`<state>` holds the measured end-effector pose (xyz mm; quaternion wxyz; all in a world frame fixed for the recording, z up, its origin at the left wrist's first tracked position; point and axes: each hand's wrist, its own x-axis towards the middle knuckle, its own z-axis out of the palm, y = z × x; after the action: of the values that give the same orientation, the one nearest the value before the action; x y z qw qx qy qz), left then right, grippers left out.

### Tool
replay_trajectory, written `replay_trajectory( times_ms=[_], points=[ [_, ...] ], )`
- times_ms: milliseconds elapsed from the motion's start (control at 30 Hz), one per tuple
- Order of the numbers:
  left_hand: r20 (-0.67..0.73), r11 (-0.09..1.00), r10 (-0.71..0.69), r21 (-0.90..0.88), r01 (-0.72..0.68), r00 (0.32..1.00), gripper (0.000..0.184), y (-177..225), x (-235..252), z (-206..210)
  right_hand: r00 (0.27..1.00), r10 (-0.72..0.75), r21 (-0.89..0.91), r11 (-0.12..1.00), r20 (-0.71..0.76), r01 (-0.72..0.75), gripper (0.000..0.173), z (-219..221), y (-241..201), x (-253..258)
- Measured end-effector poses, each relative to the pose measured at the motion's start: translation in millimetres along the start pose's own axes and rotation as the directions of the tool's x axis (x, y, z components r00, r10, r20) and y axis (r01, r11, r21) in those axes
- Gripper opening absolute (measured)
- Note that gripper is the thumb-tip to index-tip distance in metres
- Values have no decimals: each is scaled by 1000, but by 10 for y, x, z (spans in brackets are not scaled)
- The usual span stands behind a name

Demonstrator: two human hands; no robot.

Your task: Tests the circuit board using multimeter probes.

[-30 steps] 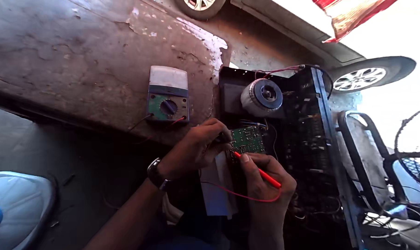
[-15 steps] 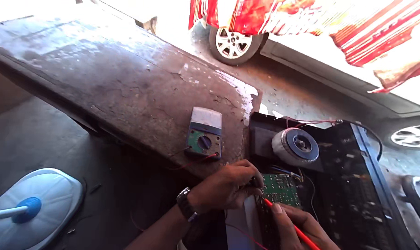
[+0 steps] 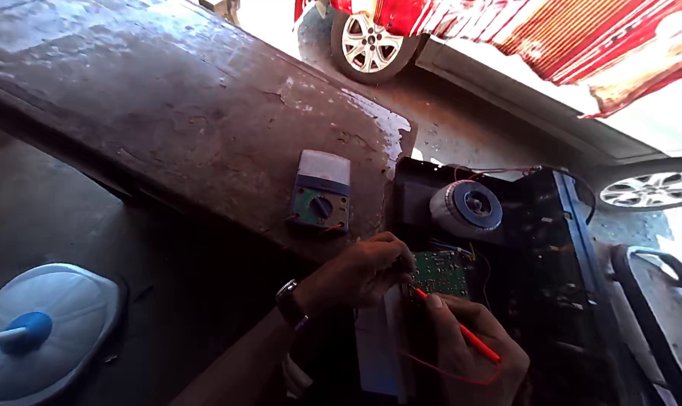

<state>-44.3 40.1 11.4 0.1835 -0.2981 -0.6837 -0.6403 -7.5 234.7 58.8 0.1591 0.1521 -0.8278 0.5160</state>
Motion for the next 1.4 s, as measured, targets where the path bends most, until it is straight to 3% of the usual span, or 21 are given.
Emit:
replay_trajectory(
  times_ms=[533,1133,1400],
  points=[
    [-1,997,-77,-13,77,997,11,32,-25,-20,998,28,39,999,-61,-25,7,28,2,-1],
    [9,1000,-8,-29,8,1000,12,-9,-15,-34,999,-8,-10,1000,-44,8,4,74,-34,5],
    [9,999,17,-35,-17,1000,11,-7,8,-45,999,28,71,997,-21,-26,6,57,8,10]
  ],
)
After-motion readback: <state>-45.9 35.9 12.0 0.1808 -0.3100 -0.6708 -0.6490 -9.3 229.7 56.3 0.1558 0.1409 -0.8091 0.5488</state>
